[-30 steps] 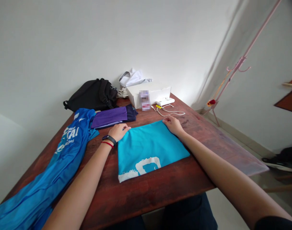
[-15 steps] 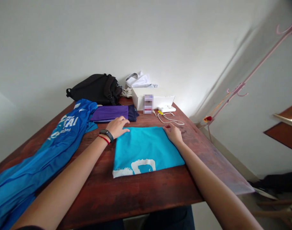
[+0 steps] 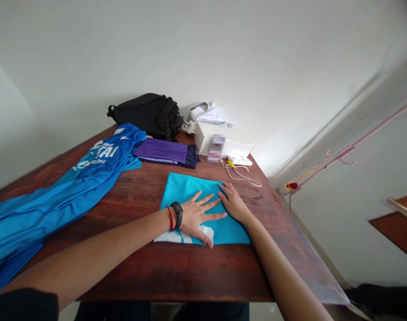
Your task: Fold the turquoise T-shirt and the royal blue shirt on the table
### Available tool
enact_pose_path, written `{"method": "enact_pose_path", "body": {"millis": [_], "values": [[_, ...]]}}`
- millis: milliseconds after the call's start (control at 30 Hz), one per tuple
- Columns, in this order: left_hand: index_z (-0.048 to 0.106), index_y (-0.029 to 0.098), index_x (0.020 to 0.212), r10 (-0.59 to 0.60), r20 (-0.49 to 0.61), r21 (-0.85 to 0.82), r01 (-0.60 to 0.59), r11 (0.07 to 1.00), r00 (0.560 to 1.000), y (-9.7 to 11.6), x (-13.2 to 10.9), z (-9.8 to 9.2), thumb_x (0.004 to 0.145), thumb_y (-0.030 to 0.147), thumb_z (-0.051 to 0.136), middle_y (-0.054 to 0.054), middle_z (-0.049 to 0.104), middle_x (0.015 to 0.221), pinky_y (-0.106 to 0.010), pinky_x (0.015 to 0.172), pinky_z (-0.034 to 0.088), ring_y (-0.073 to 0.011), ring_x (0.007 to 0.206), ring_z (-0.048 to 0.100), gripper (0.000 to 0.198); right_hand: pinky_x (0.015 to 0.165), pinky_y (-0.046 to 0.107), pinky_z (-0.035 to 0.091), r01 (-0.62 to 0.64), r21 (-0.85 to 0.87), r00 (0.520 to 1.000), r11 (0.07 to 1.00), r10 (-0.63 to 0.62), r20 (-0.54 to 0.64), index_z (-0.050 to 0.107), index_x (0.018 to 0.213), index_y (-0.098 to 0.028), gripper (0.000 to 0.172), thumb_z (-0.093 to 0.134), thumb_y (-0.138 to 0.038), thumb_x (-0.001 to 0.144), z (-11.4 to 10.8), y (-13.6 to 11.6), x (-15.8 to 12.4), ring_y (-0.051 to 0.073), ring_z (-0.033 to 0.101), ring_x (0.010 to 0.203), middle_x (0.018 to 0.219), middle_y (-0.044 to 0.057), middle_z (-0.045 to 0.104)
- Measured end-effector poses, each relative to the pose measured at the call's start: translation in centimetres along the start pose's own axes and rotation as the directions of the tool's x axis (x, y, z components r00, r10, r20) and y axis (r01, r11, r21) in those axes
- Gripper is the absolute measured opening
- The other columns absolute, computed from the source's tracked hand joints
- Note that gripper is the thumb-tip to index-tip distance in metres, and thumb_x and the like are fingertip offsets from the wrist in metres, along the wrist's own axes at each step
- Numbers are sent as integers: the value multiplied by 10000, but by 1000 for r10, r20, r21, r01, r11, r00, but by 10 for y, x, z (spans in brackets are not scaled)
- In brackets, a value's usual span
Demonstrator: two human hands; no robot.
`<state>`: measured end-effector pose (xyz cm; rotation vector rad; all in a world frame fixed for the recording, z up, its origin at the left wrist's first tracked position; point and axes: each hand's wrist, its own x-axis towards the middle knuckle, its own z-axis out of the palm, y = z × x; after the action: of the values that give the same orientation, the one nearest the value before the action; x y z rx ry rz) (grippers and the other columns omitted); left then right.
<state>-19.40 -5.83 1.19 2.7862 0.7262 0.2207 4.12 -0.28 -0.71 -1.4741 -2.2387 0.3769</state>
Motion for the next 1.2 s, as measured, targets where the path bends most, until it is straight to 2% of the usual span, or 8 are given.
{"method": "enact_pose_path", "body": {"millis": [133,233,333,433,500,600,933,1200], "values": [[222,424,1567,-18,-1,-3,18,1000,1000,-3,1,3,746,790,622,-95,72,1674,-799,1073,-66,-460,1509,55,984,1198,615,170,-99,-48,985,994,105,135,365,1554,-232,636,338,-558,1008,1,-1,1,351,58,1534,1660,74,203],[257,435,1556,-29,-10,-13,29,999,1000,0,0,4,733,764,658,-80,45,1678,-792,1077,-67,-467,1507,26,973,1185,645,158,-128,-105,973,986,145,178,303,1575,-292,634,345,-568,1006,-2,-4,1,363,19,1532,1673,32,137],[327,438,1532,40,-29,-38,-41,998,999,10,-2,1,720,755,688,-59,37,1681,-758,1115,-25,-459,1509,24,944,1183,645,164,-123,-130,969,984,147,197,280,1582,-296,638,344,-568,1009,-4,-5,1,360,10,1532,1676,30,115],[376,420,1517,135,-49,-77,-138,987,990,23,-4,-2,761,759,654,-39,115,1676,-709,1159,0,-424,1518,57,874,1181,647,172,-114,-137,971,984,140,196,277,1582,-294,642,344,-575,1009,-4,-4,1,360,18,1532,1675,35,122],[395,396,1515,156,-45,-105,-160,982,987,29,-4,-3,788,756,629,-40,173,1665,-692,1174,9,-412,1519,81,845,1181,645,173,-109,-134,973,985,133,186,284,1580,-297,647,342,-592,1006,-3,-3,1,361,22,1532,1674,36,134],[407,387,1510,154,-29,-122,-157,980,988,31,-4,-3,797,749,625,-41,207,1656,-689,1178,22,-415,1515,106,829,1181,645,171,-106,-138,977,985,129,171,289,1578,-300,653,337,-606,1003,-2,-3,1,363,22,1532,1674,38,137],[403,432,1499,152,-1,-107,-151,983,988,30,-2,-2,800,767,599,-32,181,1662,-695,1172,23,-400,1520,92,800,1182,647,158,-111,-134,980,985,131,150,307,1572,-304,649,337,-614,1002,-2,-7,0,360,31,1533,1671,41,154],[449,415,1481,149,-37,-112,-152,982,988,27,-2,1,831,750,574,-38,277,1636,-687,1181,83,-400,1507,177,742,1196,637,124,-135,29,982,990,130,135,407,1530,-268,631,367,-596,993,-4,0,-1,341,44,1535,1659,57,204]]}}
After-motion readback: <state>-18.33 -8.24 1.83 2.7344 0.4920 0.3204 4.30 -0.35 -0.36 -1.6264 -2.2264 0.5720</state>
